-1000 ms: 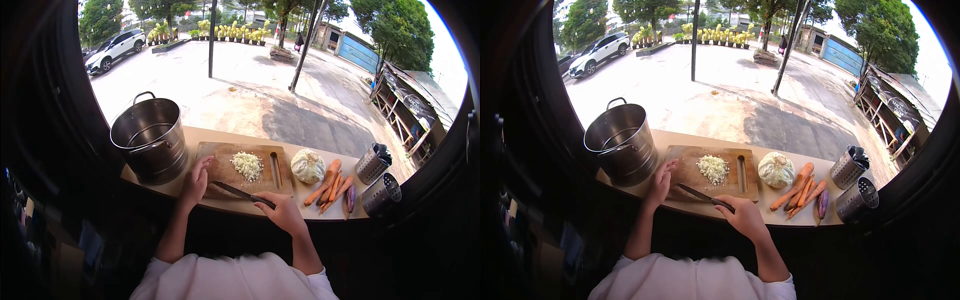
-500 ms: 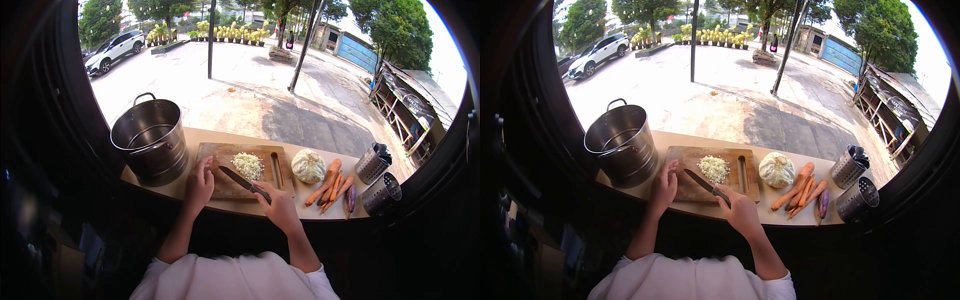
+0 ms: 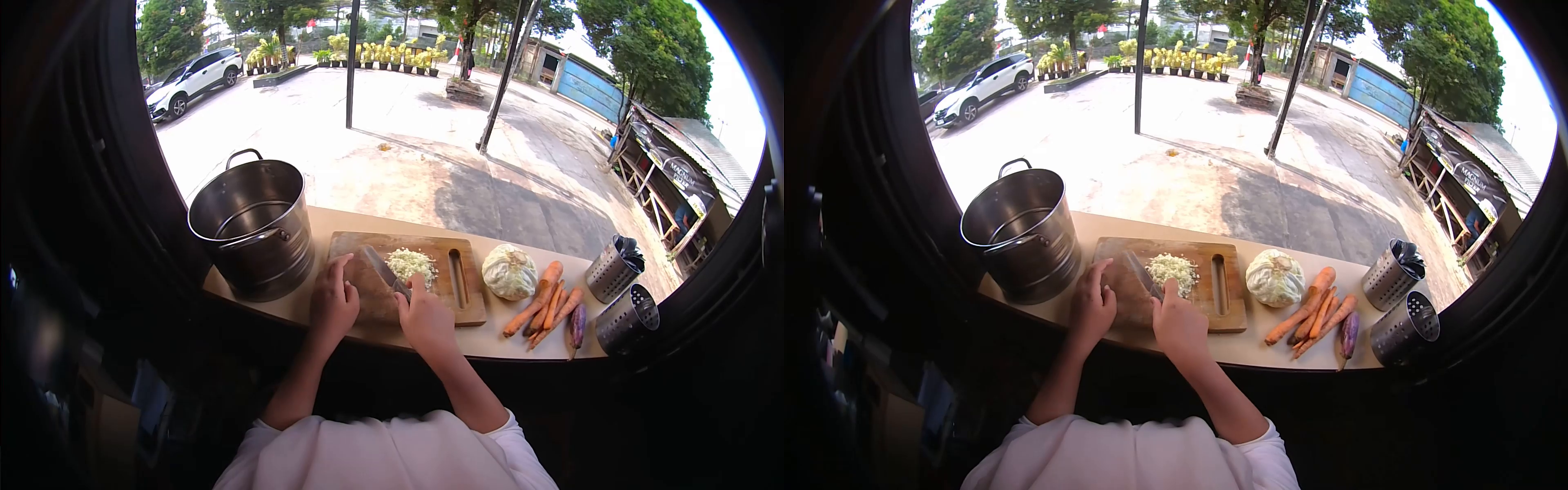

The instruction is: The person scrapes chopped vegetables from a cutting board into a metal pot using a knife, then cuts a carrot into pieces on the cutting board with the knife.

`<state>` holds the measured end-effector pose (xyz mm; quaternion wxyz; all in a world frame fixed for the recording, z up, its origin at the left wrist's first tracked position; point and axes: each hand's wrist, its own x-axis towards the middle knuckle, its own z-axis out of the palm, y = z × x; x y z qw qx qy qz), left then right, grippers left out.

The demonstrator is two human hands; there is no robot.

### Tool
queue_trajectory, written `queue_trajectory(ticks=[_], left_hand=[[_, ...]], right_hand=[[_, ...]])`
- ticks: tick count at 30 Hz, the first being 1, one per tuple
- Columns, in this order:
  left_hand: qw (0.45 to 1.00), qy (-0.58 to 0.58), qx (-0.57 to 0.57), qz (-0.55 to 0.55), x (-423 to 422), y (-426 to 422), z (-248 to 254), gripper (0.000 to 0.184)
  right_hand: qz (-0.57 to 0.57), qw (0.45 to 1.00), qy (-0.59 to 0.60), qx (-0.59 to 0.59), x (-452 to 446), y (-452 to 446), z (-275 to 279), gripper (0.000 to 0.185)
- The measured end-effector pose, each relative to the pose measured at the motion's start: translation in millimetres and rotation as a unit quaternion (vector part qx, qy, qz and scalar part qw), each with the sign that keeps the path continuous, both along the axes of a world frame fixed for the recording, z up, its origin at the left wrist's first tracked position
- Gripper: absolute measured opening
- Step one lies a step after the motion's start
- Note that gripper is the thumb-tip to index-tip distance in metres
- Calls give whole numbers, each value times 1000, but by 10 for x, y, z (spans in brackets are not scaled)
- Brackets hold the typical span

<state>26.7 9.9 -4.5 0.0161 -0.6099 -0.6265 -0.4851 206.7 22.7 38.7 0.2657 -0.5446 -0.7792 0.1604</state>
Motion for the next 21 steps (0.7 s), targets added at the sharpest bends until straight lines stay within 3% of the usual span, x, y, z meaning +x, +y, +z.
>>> queue_trajectory(ticks=[4, 8, 14, 21], left_hand=[[1000, 14, 1, 7, 11, -5, 4, 47], [999, 18, -25, 10, 27, -20, 24, 43], [999, 15, -33, -19, 19, 14, 27, 35], [994, 69, -25, -85, 260, 48, 125, 32]], right_hand=[[-34, 999, 2, 6, 181, -39, 105, 27], [-32, 991, 123, 33, 400, -65, 149, 24], [-1, 981, 152, 119, 715, 195, -58, 21], [7, 965, 228, 126, 813, 248, -207, 19]])
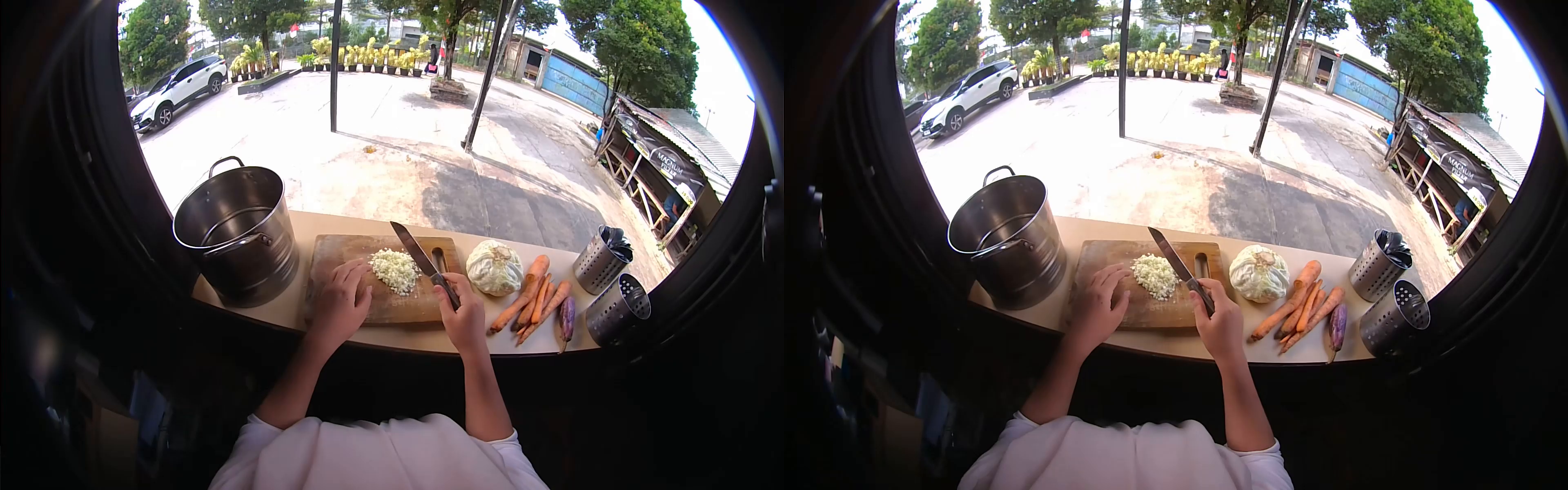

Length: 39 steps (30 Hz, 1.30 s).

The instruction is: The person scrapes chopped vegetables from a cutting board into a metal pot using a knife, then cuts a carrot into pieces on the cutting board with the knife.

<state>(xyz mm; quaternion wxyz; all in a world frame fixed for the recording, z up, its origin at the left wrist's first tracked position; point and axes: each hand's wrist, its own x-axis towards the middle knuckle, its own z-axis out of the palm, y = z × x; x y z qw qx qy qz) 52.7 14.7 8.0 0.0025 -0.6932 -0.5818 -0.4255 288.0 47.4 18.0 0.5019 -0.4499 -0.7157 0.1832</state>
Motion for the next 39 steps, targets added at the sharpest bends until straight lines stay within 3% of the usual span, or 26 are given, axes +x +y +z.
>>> queue_trajectory(ticks=[5, 8, 17, 18, 24, 28, 32, 39], left_hand=[[999, -29, 33, -32, 43, 88, 48, 19], [997, -74, 6, 12, -36, -4, 182, 10], [985, -97, 46, 135, -316, -175, -106, 25], [988, -101, 13, 117, -381, -210, -145, 37], [974, -198, -95, 57, -416, -319, -146, 45], [879, -460, -108, -52, -528, -263, -67, 42], [849, -510, -130, -50, -708, -249, -140, 39], [853, -499, -145, -54, -638, -521, -67, 35]], right_hand=[[-6, 995, 95, 15, 11, 34, -35, 19], [-24, 999, 30, -33, 104, 14, -35, 20], [-128, 991, 15, 34, 123, 119, -228, 27], [-130, 991, 5, 24, 107, 107, -236, 27], [-109, 993, -23, -42, 60, 29, -185, 26], [-92, 995, -20, -43, 77, 19, -211, 26], [-83, 995, -31, -36, 101, 56, -269, 27], [-81, 995, -43, -40, 114, 45, -219, 26]])
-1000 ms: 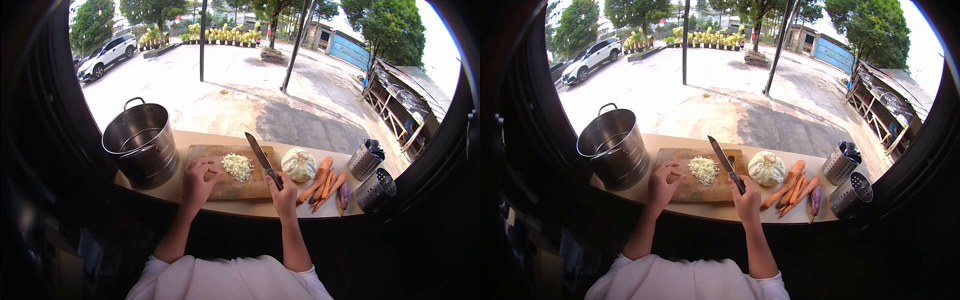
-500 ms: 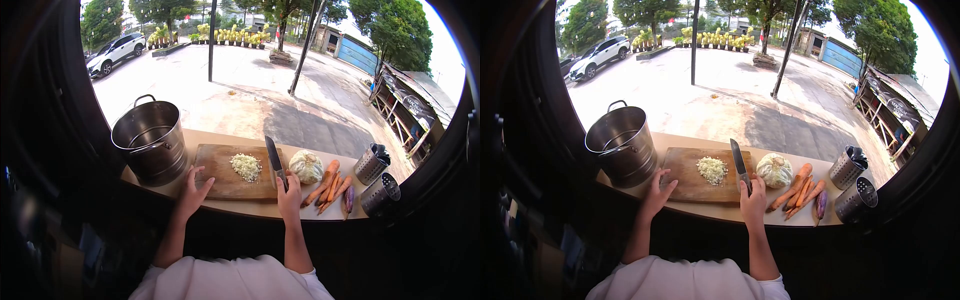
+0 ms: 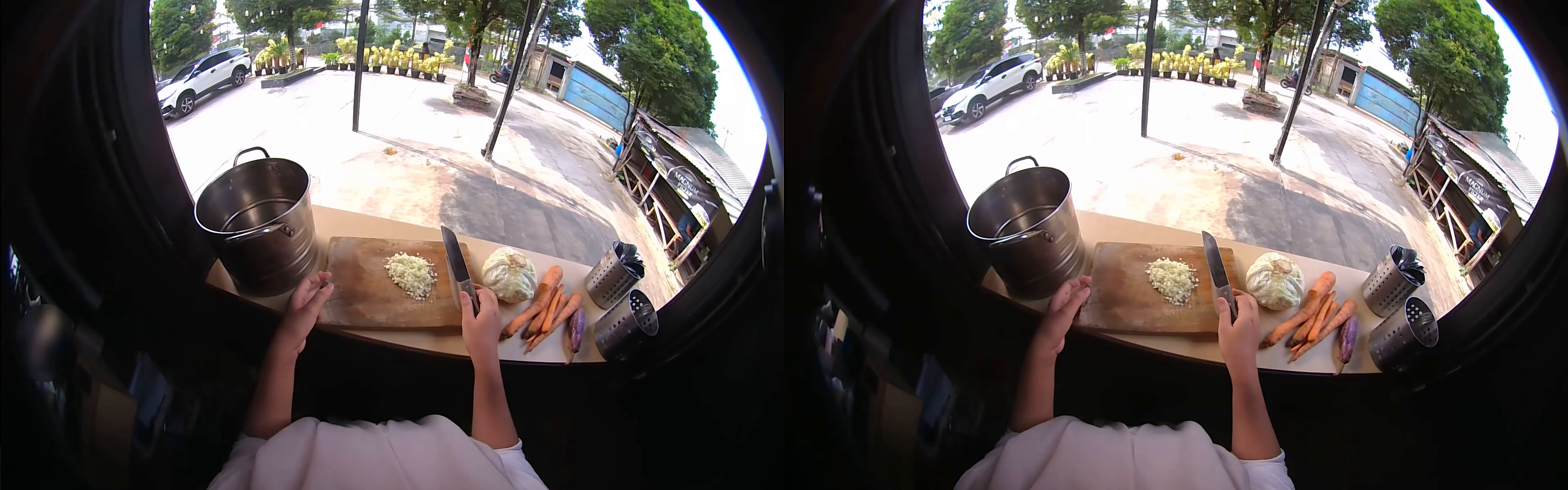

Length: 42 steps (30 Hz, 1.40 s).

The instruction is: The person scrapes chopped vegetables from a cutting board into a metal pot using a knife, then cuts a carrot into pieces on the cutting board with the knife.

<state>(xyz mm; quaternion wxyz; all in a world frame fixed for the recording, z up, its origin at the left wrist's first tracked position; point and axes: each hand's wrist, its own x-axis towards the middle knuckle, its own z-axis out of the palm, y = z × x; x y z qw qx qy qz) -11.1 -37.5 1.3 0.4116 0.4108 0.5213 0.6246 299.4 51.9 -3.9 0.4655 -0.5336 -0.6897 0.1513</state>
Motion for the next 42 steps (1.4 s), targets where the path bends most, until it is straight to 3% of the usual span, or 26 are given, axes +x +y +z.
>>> queue_trajectory(ticks=[2, 5, 8, 9, 12, 18, 27, 30, 36, 39, 42], left_hand=[[1000, -10, -2, 1, 1, -57, -11, 33], [996, 65, 60, 34, -3, -54, -266, 35], [950, 285, 19, 121, 177, -189, -20, 39], [895, 401, 87, 179, 192, -172, -65, 42], [849, 459, 89, 247, 224, -232, -79, 45], [823, 461, 80, 322, 217, -280, -209, 47], [897, 332, 77, 283, 86, -360, -601, 46], [945, 193, 56, 258, 137, -402, -661, 48], [985, 39, 31, 165, 162, -514, -588, 43], [990, -54, -66, 109, 136, -612, -478, 34], [989, -52, -135, 41, 100, -664, -306, 31]], right_hand=[[0, 1000, -4, 1, -6, -7, 11, 26], [-6, 999, -21, 24, -25, -18, 40, 25], [-7, 999, -24, 23, -28, -26, 56, 25], [-14, 999, -22, 18, -32, -35, 69, 25], [-25, 999, -22, 8, -53, -79, 94, 27], [-15, 999, -42, 7, -72, -219, 154, 30], [-17, 997, -62, 35, -40, -262, 80, 28], [-16, 997, -59, 40, -22, -235, 46, 28], [-15, 996, -83, 5, 1, -249, 59, 25], [-13, 997, -70, 23, 5, -237, 25, 26], [-17, 998, -50, 45, 6, -217, -34, 29]])
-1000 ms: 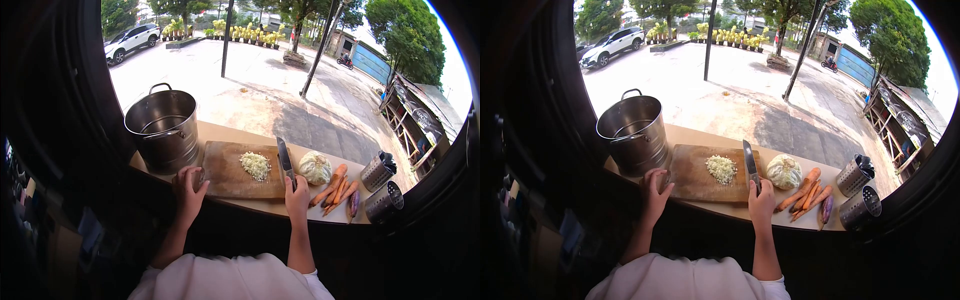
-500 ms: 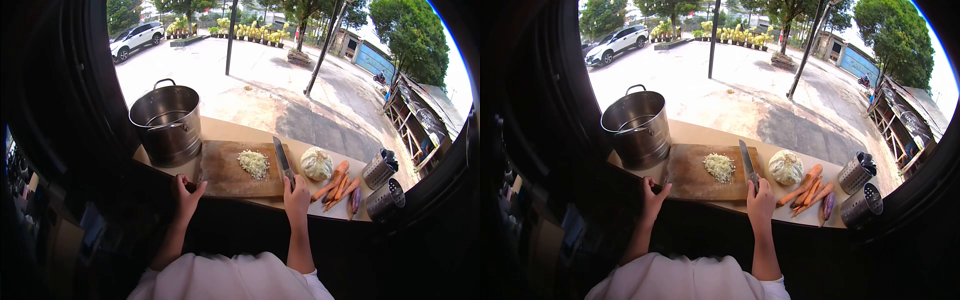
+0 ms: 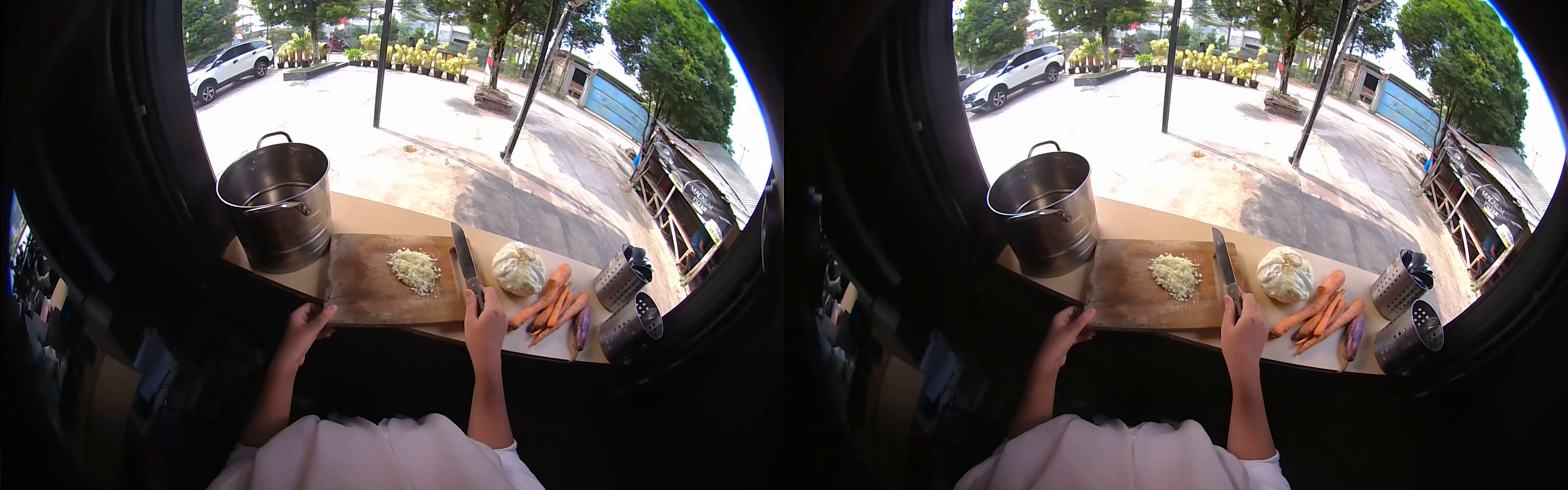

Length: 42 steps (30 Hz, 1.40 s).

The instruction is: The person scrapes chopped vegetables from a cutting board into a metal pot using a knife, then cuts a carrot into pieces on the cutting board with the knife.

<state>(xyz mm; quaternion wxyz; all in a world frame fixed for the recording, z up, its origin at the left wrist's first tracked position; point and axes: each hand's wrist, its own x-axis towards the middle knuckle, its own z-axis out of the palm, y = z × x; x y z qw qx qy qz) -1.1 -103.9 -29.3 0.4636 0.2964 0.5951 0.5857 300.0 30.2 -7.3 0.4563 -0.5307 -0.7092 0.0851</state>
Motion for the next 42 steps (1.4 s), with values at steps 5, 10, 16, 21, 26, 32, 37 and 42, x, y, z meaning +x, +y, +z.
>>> queue_trajectory(ticks=[5, 10, 16, 21, 26, 32, 37, 42], left_hand=[[997, -31, -12, -73, -74, 15, -6, 38], [989, -105, -16, -106, -86, 33, 9, 38], [975, -192, -60, -91, 118, 67, 67, 48], [955, -194, -66, -213, 111, 51, 196, 50], [959, -220, -49, -170, 166, 9, 191, 47], [967, -208, 24, -145, 242, -55, 229, 43], [923, -331, 41, -191, 247, -35, 587, 41], [923, -93, 270, -257, 294, -23, 979, 44]], right_hand=[[-8, 999, 10, -34, -8, -83, 54, 23], [8, 998, 37, -43, 32, -81, 55, 25], [4, 996, 57, -68, 106, -135, 78, 29], [17, 996, 73, -57, 134, -148, 81, 29], [24, 993, 106, -53, 146, -164, 80, 29], [7, 989, 147, -31, 163, -247, 114, 27], [-7, 985, 172, 28, 311, -405, 546, 23], [-42, 995, 59, 72, 509, -419, 1205, 25]])
